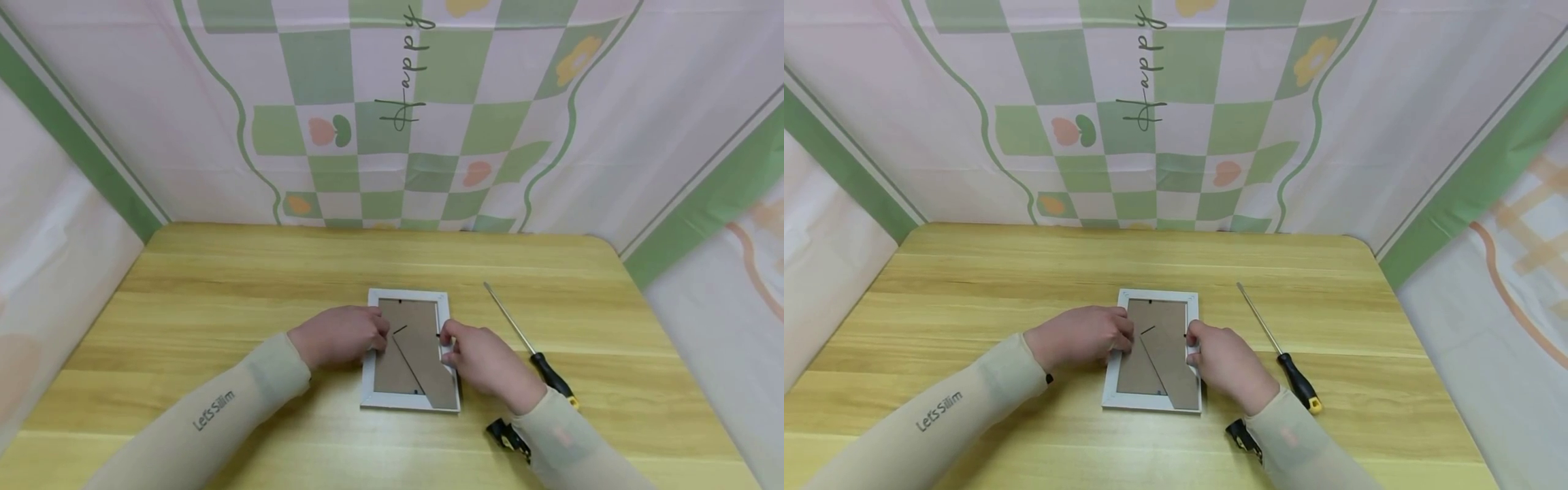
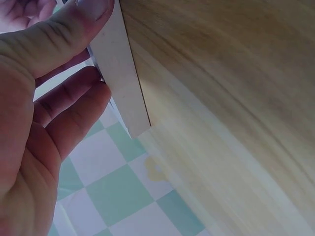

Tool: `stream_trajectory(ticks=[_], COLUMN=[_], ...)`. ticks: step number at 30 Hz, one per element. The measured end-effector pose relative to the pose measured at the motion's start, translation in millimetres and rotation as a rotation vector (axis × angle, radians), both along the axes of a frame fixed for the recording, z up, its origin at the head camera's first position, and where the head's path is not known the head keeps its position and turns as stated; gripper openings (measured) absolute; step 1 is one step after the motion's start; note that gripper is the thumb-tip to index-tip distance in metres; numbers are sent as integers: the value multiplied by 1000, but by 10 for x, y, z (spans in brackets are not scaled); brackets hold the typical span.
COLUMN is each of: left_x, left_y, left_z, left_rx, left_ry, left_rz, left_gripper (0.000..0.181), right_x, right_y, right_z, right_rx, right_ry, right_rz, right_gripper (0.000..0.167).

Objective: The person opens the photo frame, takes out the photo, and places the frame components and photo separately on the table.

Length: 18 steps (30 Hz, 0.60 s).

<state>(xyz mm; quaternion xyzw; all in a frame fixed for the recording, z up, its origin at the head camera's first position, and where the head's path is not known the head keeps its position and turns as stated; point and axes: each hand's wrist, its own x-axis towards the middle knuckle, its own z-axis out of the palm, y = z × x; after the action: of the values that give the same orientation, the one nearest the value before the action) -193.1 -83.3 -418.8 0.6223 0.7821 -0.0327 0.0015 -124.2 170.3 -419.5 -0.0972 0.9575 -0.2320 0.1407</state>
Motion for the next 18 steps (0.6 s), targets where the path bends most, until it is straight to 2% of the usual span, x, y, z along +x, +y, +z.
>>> stream_trajectory(ticks=[3,11,14,18], left_x=[8,13,14,25], left_y=[-13,-22,-24,-26], left_z=[-3,-30,-43,-55], left_rx=[0,34,46,51], left_ry=[-20,-126,-132,-122], left_rz=[26,116,132,142], left_gripper=[24,26,24,23], right_x=[-1,-10,-27,-39], right_y=[-1,23,27,30], right_z=[-4,18,17,17], right_rx=[-4,-9,9,58], right_ry=[-2,-36,-36,3], right_rz=[1,-8,-12,15], right_gripper=[14,15,14,13])
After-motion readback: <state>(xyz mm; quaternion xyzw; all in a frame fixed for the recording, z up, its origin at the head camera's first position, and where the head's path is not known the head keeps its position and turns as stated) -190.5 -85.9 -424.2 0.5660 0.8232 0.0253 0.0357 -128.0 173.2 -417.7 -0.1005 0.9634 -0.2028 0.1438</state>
